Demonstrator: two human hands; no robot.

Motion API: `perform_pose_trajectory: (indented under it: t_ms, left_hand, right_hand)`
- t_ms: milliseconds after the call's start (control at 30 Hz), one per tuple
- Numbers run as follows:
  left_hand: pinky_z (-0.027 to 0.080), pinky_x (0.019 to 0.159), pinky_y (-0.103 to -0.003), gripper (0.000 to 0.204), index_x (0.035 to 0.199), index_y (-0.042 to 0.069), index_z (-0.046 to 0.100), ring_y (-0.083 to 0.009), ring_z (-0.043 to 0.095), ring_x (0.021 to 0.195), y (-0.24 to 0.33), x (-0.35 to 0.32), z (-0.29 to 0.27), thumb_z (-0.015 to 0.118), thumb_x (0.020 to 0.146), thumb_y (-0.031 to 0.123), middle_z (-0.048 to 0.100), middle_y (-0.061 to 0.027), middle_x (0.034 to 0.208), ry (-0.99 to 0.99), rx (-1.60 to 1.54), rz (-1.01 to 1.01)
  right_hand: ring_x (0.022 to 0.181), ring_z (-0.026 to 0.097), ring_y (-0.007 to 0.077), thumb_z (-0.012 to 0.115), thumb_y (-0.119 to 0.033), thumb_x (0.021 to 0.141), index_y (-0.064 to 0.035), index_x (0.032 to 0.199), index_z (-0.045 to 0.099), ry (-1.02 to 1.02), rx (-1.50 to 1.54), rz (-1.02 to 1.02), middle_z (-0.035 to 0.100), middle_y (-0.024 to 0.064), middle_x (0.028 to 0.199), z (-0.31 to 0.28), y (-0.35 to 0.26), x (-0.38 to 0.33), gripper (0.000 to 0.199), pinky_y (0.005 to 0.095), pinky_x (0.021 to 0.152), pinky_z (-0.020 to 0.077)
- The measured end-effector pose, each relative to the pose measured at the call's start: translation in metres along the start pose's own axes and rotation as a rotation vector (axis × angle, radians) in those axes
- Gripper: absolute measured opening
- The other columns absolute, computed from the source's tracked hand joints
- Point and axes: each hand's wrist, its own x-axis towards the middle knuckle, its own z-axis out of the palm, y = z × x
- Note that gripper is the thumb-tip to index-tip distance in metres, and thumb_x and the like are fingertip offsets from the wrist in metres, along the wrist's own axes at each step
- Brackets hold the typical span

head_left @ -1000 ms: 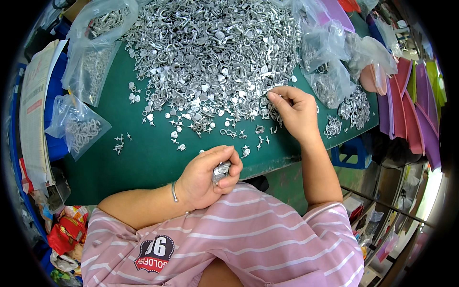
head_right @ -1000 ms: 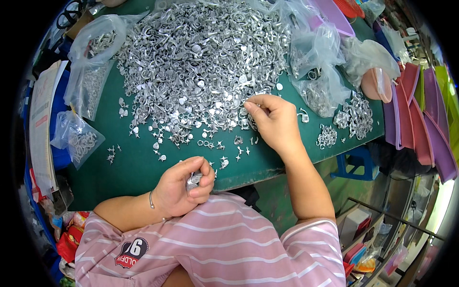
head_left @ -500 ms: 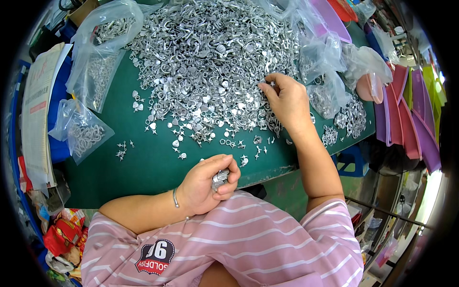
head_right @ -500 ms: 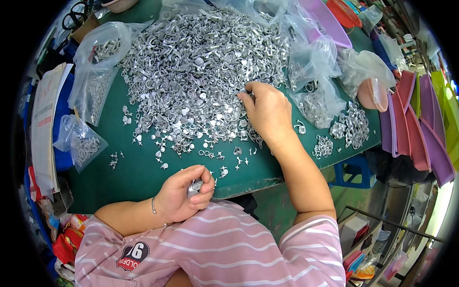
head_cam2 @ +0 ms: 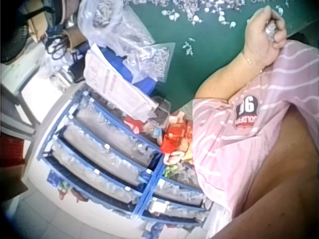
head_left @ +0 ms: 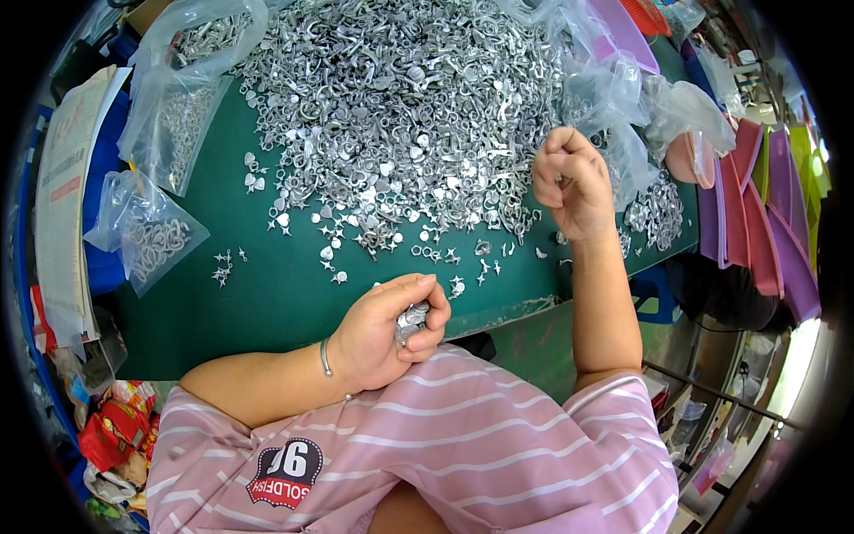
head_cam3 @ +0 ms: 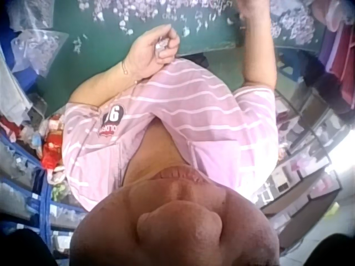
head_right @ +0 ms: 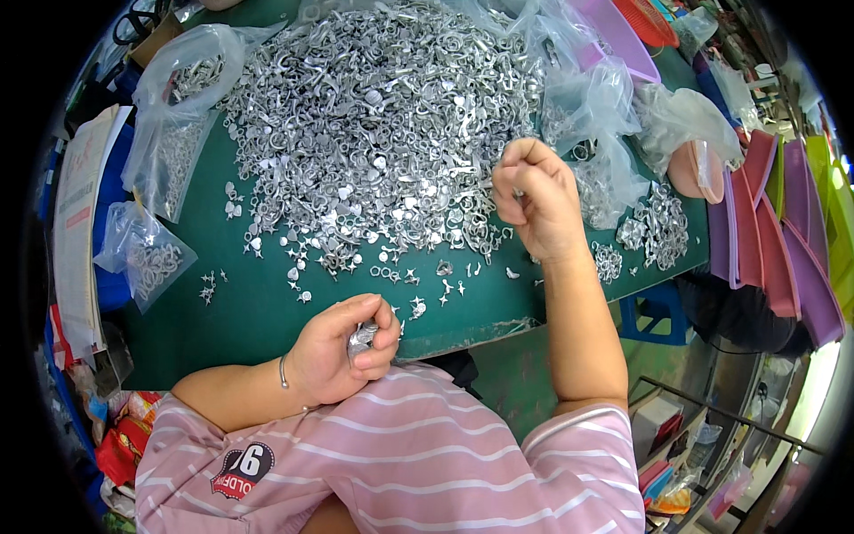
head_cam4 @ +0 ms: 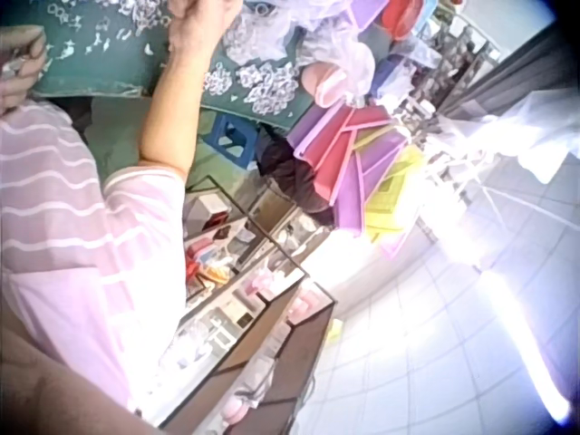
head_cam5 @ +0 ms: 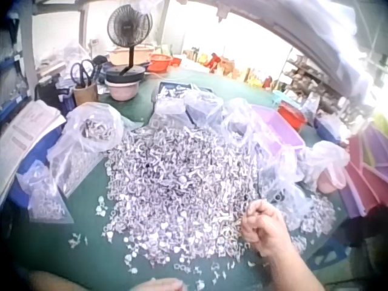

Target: The person sorts various small metal decorative pieces from a large pile, picking out specific shapes and arranging them into small groups on the work surface before gathering them into their hand.

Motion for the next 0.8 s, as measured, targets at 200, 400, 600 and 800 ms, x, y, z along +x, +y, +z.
perform_pose_trajectory:
  t_ms: [200,400,600,800]
  left_hand:
    - [0.031,0.046,-0.022,0.027,0.09,0.004,0.055,-0.0108,0.043,0.056,0.002,0.0,-0.001,0.043,0.103,0.025,0.053,-0.0057,0.079,0.006,-0.009,-0.008]
    - [0.032,0.048,-0.023,0.027,0.092,0.006,0.053,-0.011,0.041,0.057,0.003,0.001,-0.003,0.04,0.103,0.026,0.052,-0.0058,0.081,-0.01,0.013,-0.015]
    - [0.032,0.047,-0.023,0.027,0.092,0.005,0.053,-0.0109,0.041,0.056,0.002,0.001,-0.003,0.04,0.103,0.026,0.052,-0.0057,0.081,-0.022,0.007,-0.016]
    - [0.032,0.047,-0.023,0.027,0.091,0.005,0.052,-0.0107,0.041,0.056,0.002,0.0,-0.004,0.04,0.103,0.026,0.052,-0.0056,0.081,-0.023,0.017,-0.008]
  right_hand:
    - [0.055,0.052,0.0122,0.071,-0.006,0.083,-0.0011,0.095,0.069,0.084,-1.465,-0.34,0.061,0.0083,0.066,0.025,0.029,-0.02,0.013,0.0267,0.052,0.0424]
    - [0.066,0.064,0.0178,0.07,-0.006,0.082,-0.0015,0.097,0.07,-0.05,-1.312,-0.257,0.068,0.0126,0.08,0.025,0.021,-0.029,0.015,0.029,0.061,0.0497]
    - [0.074,0.067,0.0289,0.07,-0.007,0.082,-0.0029,0.098,0.07,0.056,-1.554,-0.329,0.07,0.0151,0.087,0.026,0.028,-0.025,0.016,0.0345,0.066,0.0523]
    - [0.076,0.067,0.0309,0.069,-0.014,0.082,-0.0084,0.096,0.07,0.058,-1.641,-0.267,0.069,0.0116,0.085,0.033,0.027,-0.022,0.015,0.0408,0.067,0.0525]
